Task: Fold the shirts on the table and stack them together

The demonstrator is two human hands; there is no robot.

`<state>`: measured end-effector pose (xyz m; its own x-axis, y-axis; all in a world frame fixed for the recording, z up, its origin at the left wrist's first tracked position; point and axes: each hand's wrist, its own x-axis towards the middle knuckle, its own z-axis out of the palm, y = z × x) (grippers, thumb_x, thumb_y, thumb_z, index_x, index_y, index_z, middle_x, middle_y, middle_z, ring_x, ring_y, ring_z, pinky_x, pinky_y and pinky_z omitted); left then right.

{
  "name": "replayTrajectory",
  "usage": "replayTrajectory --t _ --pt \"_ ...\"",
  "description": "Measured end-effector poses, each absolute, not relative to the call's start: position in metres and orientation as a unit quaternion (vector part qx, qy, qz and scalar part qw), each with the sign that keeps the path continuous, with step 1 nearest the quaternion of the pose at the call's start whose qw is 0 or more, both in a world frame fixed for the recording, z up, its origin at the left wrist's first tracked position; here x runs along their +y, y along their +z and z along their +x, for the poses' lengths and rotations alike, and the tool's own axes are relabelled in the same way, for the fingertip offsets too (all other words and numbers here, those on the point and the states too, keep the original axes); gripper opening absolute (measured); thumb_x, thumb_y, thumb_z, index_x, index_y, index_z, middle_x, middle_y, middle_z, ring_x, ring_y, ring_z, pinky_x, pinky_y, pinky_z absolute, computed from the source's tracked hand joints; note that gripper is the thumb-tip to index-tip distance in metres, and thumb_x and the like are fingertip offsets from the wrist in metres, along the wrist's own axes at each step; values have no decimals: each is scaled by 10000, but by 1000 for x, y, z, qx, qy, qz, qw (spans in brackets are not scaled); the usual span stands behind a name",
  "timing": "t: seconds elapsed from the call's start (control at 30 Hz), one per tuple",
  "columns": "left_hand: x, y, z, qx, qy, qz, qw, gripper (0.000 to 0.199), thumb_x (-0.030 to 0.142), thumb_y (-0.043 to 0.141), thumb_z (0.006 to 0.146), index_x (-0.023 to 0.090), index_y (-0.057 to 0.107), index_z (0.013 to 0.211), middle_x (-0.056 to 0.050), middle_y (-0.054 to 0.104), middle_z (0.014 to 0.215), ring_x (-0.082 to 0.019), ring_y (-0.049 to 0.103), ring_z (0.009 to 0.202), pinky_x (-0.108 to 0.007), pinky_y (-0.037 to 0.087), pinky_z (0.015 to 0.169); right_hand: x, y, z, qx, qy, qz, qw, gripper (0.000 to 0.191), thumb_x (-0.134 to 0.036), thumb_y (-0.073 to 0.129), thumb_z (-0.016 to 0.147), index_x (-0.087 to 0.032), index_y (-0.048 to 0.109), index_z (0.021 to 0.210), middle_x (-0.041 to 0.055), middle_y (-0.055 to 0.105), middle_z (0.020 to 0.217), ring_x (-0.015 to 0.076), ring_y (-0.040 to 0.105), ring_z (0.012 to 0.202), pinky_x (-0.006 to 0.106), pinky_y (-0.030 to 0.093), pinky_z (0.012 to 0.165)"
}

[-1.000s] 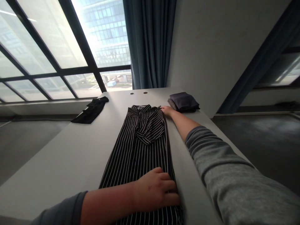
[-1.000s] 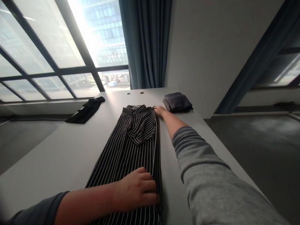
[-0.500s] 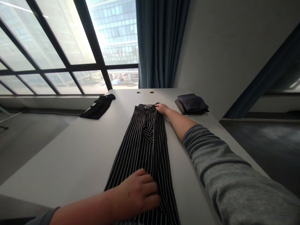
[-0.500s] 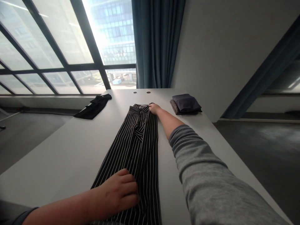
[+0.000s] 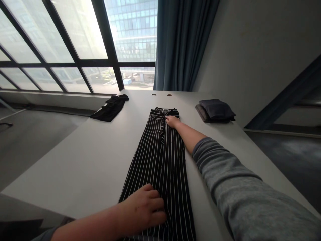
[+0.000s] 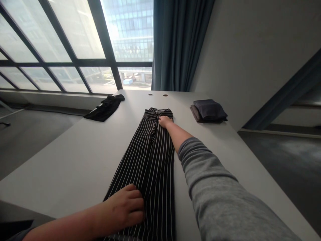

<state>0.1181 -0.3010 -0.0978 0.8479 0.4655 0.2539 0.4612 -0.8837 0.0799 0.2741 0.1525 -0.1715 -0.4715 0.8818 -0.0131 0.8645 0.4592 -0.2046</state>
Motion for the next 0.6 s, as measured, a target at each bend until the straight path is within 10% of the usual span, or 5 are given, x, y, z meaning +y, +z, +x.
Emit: replayTrajectory --t 0.43,0.6 --pt "-285 -123 103 217 145 950 172 292 479 635 1016 220 658 884 15 728 839 -181 634 875 -362 407 809 138 -187 273 -843 110 -522 63 690 -592 226 1079 -268 275 1685 39 226 1754 318 169 1626 644 121 1287" --pt "-258 -130 108 357 147 913 130 285 374 556 1053 218 685 1253 -62 709 1349 -266 619 1253 -434 451 1024 154 -176 283 -839 82 -527 111 675 -493 232 1089 -160 310 1672 85 268 1741 312 166 1625 556 142 1308"
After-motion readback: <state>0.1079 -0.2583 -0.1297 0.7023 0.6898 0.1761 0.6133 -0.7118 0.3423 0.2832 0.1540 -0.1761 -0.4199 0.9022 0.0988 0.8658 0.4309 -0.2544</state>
